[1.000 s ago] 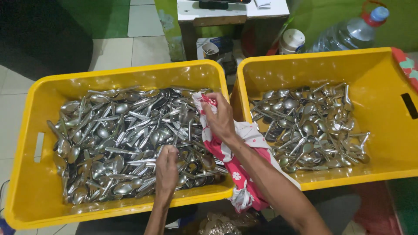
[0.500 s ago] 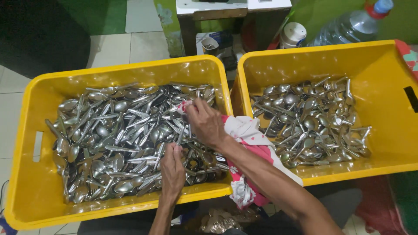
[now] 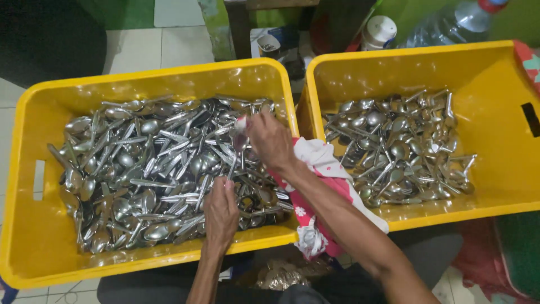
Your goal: Wiping and sorting metal spoons from one yellow crate to another using a cloth.
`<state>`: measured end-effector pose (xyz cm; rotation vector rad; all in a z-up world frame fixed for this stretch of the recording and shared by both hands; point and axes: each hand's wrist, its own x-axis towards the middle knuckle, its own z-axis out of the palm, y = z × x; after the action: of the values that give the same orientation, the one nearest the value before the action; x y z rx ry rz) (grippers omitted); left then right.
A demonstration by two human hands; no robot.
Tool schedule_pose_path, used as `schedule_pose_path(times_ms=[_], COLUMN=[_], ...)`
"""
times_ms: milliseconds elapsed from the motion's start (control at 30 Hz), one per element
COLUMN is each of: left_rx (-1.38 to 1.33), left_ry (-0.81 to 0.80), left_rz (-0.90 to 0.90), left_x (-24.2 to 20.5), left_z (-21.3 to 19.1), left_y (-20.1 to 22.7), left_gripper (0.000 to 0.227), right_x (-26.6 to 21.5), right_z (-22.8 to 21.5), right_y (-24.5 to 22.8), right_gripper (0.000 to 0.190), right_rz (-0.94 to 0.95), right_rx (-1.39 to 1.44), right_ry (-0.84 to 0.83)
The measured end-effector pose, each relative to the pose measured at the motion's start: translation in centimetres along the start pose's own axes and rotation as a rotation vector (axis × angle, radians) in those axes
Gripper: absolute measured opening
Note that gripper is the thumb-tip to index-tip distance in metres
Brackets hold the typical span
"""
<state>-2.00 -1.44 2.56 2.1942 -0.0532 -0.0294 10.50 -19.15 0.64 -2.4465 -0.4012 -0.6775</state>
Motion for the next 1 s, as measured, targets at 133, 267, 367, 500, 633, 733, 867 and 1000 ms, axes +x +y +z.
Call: schedule_pose_path(times_ms=[133, 267, 367, 500, 633, 733, 867, 1000], left_rx=[-0.246, -0.262, -0.272, -0.348, -0.293, -0.255, -0.279, -0.394], left_ry=[0.064, 0.067, 0.051, 0.19, 0.291, 0.24, 0.277, 0.265], left_rz=[-0.085, -0.029, -0.1, -0.075, -0.113, -0.129, -0.125, -0.175], left_x=[0.0, 0.5, 0.5, 0.8, 1.6, 2.2, 2.7, 3.2], left_z=[0.9, 0.7, 0.6, 1.8, 3.0, 3.0, 3.2, 2.3], left_y=[-2.3, -0.3, 0.7, 1.4, 2.7, 4.3, 5.9, 8.0], left_gripper=[0.026, 0.028, 0.027, 0.026, 0.025, 0.032, 0.034, 0.032], right_x=[1.6, 1.6, 1.6, 1.4, 0.0, 0.5, -0.4, -0.4], right_z=[-4.3, -5.1, -5.6, -5.6, -4.2, -5.8, -5.3, -5.1], right_y=[0.3, 1.6, 1.5, 0.6, 1.1, -1.3, -1.7, -1.9], right_gripper=[0.023, 0.017, 0.026, 0.038, 0.022, 0.021, 0.014, 0.007], right_rz=[0.723, 0.87, 0.938, 1.034, 0.842, 0.711, 0.674, 0.465], right_rx=[0.461, 0.648, 0.759, 0.915, 0.924, 0.944, 0.976, 1.069], right_ry=[-0.03, 0.012, 0.025, -0.189, -0.129, -0.104, 0.026, -0.13])
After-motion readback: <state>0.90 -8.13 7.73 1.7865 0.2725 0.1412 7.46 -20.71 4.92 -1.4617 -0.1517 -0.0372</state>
